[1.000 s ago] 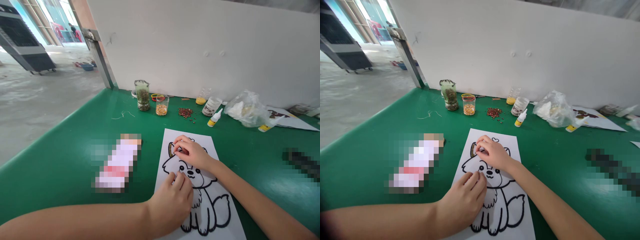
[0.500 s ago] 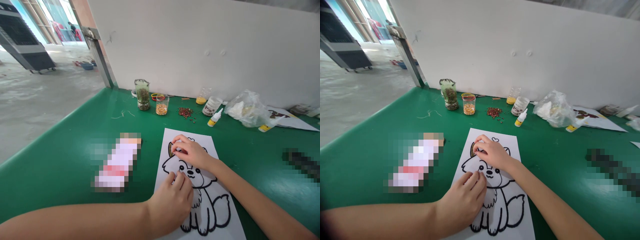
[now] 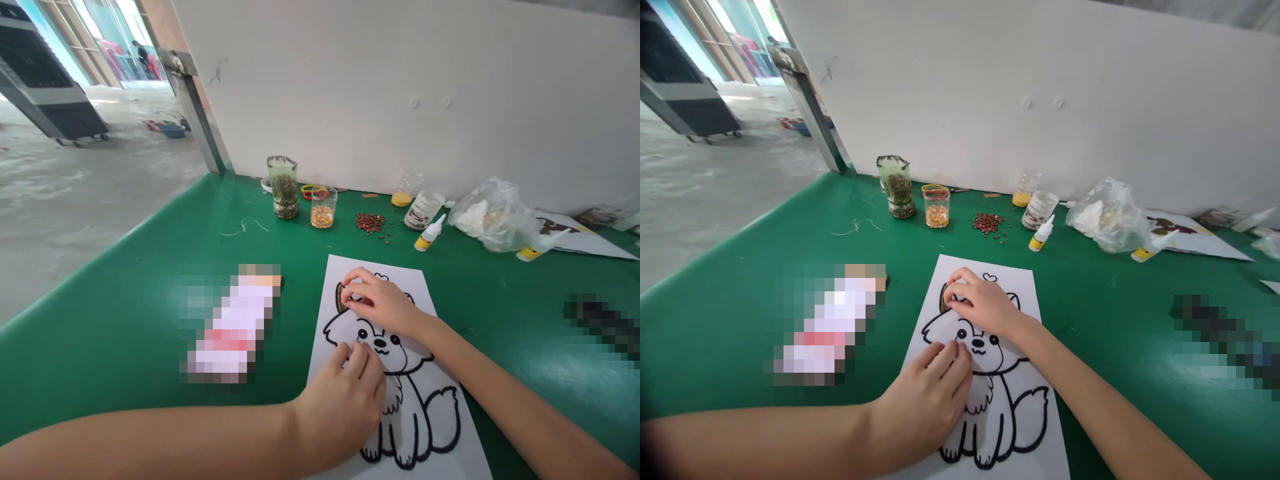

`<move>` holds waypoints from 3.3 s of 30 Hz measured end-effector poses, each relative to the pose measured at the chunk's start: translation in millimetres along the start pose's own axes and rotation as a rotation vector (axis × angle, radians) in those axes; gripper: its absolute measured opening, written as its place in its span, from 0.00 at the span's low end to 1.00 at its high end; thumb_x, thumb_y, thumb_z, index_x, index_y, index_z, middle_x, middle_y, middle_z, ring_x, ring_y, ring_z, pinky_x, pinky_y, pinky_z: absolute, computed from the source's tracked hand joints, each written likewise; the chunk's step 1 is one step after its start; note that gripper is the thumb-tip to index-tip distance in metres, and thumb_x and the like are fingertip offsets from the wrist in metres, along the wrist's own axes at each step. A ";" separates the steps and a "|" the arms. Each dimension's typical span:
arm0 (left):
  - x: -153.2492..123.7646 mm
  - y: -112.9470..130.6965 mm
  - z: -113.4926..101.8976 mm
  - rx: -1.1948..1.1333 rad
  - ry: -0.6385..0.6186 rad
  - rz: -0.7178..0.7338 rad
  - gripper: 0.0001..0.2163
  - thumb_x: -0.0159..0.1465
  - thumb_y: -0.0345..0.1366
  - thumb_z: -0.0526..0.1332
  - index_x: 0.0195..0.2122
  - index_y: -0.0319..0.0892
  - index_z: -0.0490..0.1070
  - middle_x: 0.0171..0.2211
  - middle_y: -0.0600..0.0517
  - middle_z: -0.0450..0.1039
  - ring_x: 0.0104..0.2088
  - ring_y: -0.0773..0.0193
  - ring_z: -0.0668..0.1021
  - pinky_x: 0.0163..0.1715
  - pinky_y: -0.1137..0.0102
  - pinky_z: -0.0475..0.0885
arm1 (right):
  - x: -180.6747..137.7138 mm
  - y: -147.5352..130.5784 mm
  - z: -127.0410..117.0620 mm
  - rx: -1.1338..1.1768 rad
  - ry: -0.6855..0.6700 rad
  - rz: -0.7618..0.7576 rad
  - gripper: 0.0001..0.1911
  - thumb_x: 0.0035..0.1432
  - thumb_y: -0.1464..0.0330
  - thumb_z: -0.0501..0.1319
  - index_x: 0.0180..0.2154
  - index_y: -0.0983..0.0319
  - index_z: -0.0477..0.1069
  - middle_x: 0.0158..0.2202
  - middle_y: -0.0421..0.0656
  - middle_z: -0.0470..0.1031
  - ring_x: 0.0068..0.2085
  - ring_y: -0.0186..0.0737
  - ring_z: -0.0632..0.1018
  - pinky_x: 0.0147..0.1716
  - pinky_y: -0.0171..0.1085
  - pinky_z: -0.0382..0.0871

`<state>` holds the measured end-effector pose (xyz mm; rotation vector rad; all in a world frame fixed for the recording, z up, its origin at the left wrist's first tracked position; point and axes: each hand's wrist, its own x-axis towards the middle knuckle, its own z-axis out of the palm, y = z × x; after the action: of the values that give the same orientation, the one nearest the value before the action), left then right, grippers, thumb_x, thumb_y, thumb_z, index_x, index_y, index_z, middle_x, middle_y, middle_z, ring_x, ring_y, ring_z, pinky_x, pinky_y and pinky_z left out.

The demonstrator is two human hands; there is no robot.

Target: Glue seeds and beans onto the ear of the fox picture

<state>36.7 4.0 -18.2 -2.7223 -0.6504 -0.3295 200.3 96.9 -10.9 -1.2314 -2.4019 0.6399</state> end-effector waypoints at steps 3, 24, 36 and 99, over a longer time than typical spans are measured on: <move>0.0 0.1 1.5 0.000 -0.001 0.004 0.13 0.63 0.32 0.48 0.42 0.32 0.70 0.43 0.40 0.70 0.42 0.51 0.73 0.39 0.61 0.67 | 0.0 0.4 0.0 0.022 0.006 0.005 0.05 0.60 0.69 0.56 0.33 0.58 0.70 0.48 0.38 0.67 0.24 0.24 0.67 0.30 0.32 0.61; -1.1 -0.8 -0.4 -0.006 -0.011 0.003 0.13 0.63 0.32 0.49 0.41 0.33 0.70 0.43 0.40 0.71 0.42 0.52 0.73 0.39 0.62 0.67 | -0.7 2.1 1.6 0.011 0.009 -0.001 0.04 0.59 0.69 0.56 0.32 0.58 0.69 0.47 0.38 0.67 0.23 0.23 0.66 0.29 0.32 0.61; 0.8 -2.3 -1.8 0.006 -0.014 0.003 0.13 0.63 0.32 0.49 0.42 0.32 0.70 0.44 0.40 0.70 0.42 0.52 0.73 0.39 0.62 0.67 | 3.5 13.7 -14.3 0.166 0.241 0.054 0.06 0.60 0.68 0.53 0.34 0.59 0.68 0.38 0.42 0.69 0.29 0.32 0.69 0.29 0.33 0.64; -0.4 -2.7 -3.2 -0.004 0.033 0.001 0.14 0.64 0.32 0.48 0.41 0.32 0.71 0.43 0.40 0.70 0.43 0.51 0.72 0.39 0.62 0.66 | 92.0 112.6 -64.3 -0.593 0.122 0.426 0.09 0.57 0.72 0.53 0.33 0.63 0.72 0.39 0.49 0.72 0.40 0.43 0.71 0.29 0.36 0.58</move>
<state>34.6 5.0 -14.7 -2.7145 -0.6405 -0.3753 256.5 245.6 -8.5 -1.9837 -2.3109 -0.0714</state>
